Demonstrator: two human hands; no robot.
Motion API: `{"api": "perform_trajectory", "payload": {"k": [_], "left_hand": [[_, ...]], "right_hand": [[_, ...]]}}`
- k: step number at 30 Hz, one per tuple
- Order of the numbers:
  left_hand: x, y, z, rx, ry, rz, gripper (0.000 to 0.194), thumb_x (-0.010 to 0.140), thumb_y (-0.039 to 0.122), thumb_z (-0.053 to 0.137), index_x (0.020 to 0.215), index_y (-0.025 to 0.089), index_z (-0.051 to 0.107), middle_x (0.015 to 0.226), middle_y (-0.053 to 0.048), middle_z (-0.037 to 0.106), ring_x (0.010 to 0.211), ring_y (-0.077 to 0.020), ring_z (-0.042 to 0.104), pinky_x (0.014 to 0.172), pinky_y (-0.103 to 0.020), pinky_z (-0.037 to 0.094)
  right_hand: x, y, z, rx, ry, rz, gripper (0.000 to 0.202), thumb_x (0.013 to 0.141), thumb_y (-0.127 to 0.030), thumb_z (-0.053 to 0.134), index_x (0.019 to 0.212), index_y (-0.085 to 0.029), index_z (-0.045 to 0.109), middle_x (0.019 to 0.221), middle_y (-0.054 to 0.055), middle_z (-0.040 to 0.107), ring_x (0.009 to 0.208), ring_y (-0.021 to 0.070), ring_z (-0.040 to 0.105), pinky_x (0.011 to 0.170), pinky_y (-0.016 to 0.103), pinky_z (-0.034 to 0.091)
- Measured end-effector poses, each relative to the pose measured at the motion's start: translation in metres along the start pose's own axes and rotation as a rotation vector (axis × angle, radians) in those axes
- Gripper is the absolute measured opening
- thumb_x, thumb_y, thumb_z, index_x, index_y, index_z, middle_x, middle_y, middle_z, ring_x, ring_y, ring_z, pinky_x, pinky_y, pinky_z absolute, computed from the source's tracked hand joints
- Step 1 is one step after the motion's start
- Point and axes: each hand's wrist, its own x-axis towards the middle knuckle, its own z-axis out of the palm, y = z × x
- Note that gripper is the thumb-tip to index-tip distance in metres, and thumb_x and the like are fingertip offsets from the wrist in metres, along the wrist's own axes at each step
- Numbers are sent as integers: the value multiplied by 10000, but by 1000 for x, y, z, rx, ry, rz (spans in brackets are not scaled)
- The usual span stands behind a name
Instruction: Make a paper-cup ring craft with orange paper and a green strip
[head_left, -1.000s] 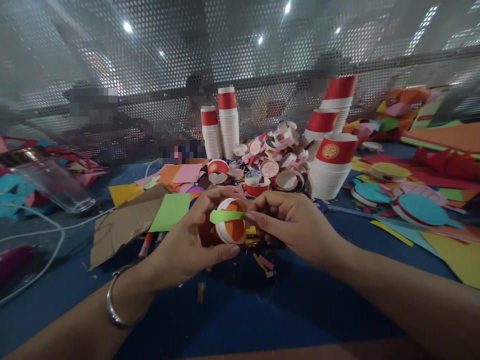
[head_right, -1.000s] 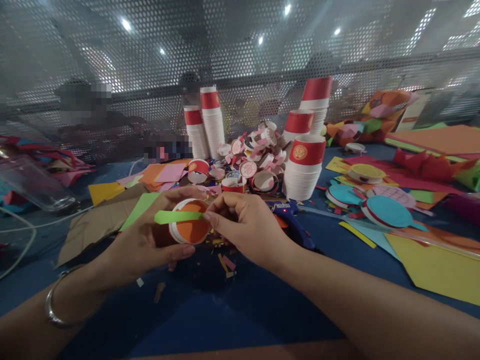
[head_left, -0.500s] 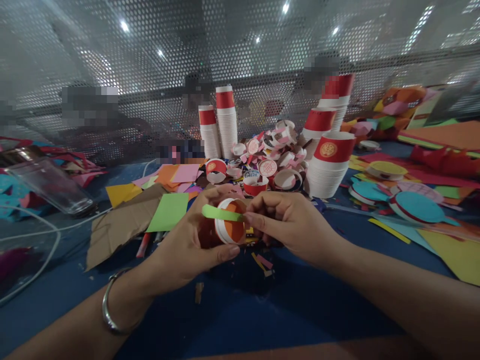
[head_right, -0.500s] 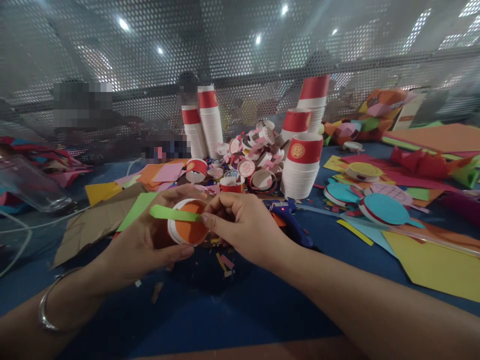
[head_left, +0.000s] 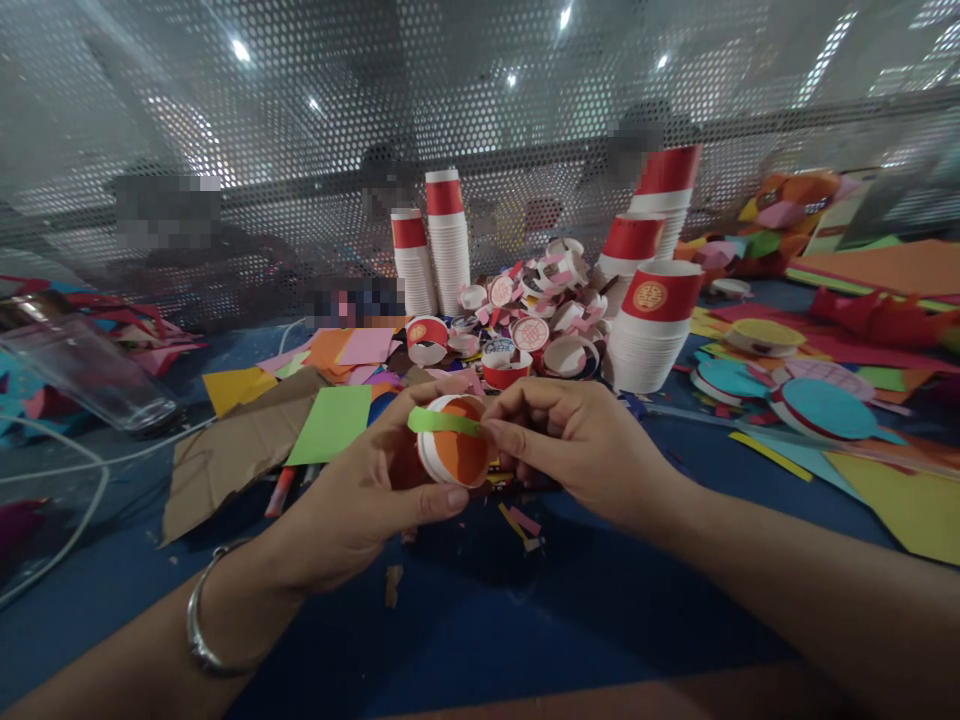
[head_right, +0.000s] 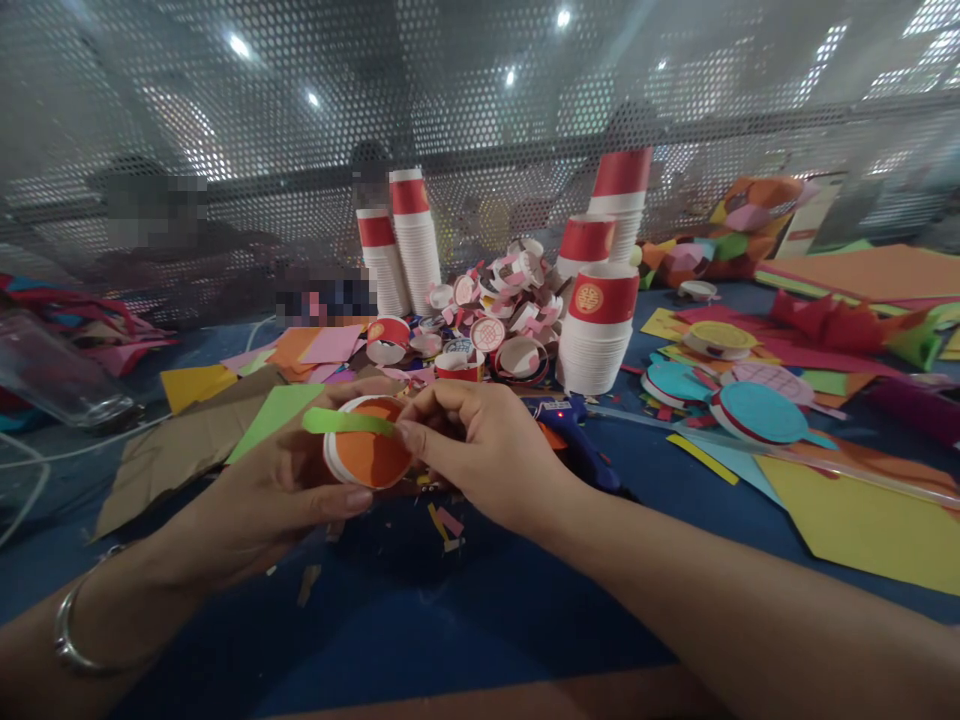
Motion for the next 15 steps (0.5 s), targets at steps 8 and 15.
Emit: {"api": "perform_trajectory", "payload": {"k": [8, 15], "left_hand": [[3, 5, 1, -104, 102, -118, 519, 746, 77, 883, 1218, 233, 734, 1103, -71, 791, 884, -205, 756, 734, -244, 599], [-2, 6, 6, -128, 37, -239, 544, 751, 92, 892, 1254, 229, 735, 1154, -93, 784, 1042, -250, 744, 900, -346, 618]], "right_hand": [[-10, -4, 2, -285, 156, -292, 85, 943, -265, 694, 901, -202, 733, 781, 4, 714, 636, 118, 599, 561, 240, 475], [-11, -2, 0, -557, 225, -515, 88, 977, -179, 653, 919, -196, 716, 808, 0, 757, 706, 128, 687, 661, 242, 525]]}}
